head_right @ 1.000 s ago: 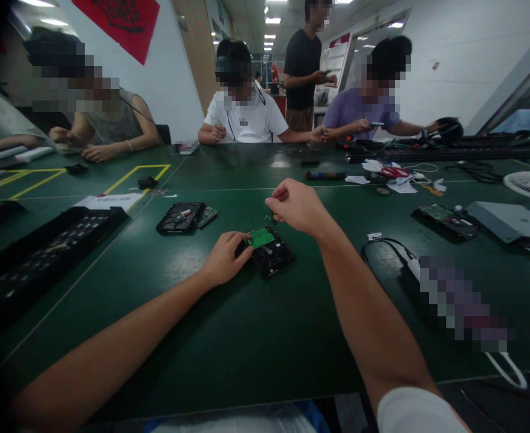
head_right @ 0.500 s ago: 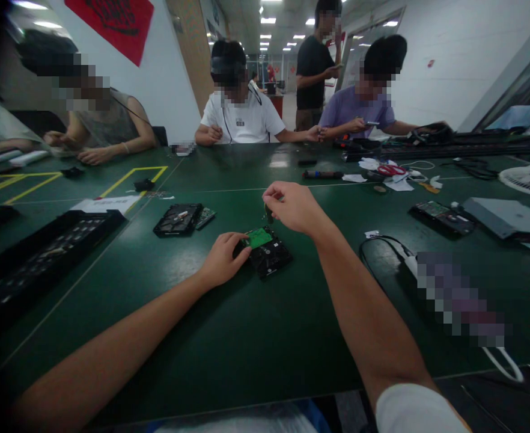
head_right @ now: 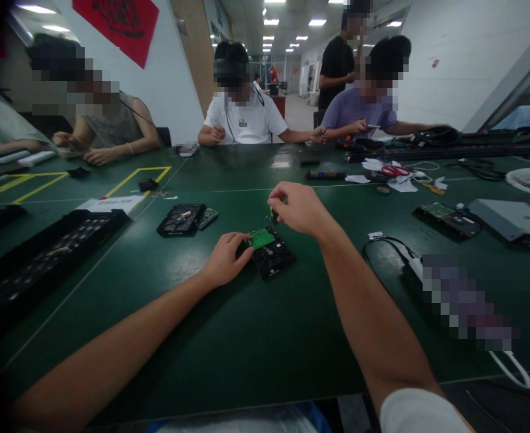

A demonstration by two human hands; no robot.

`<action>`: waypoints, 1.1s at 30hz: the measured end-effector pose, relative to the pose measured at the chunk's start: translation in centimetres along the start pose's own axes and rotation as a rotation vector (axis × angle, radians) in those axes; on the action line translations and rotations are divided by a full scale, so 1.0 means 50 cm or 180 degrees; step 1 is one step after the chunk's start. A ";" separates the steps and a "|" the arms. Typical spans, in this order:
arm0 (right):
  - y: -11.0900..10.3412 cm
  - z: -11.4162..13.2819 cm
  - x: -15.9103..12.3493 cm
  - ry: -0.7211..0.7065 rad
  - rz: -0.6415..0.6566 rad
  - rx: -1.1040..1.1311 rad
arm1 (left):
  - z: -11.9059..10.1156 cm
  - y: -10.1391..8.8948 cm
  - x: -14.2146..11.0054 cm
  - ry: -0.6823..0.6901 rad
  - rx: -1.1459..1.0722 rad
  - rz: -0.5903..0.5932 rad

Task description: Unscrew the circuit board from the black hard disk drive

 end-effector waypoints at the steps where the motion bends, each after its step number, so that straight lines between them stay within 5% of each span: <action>1: 0.003 -0.003 0.001 0.0026 0.0018 0.0072 | 0.000 0.000 0.000 0.0005 0.0006 -0.0001; 33: -0.001 -0.011 0.006 -0.0004 -0.0051 0.0141 | 0.004 0.004 0.000 0.0063 0.0031 -0.0064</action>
Point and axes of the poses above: each hand's wrist, its own x-axis towards the middle knuckle, its own y-axis out of the palm, z = x × y, the point moved 9 cm from there along x, towards the middle knuckle, and after that the axes turned 3 degrees about z, right-handed, at the moved point
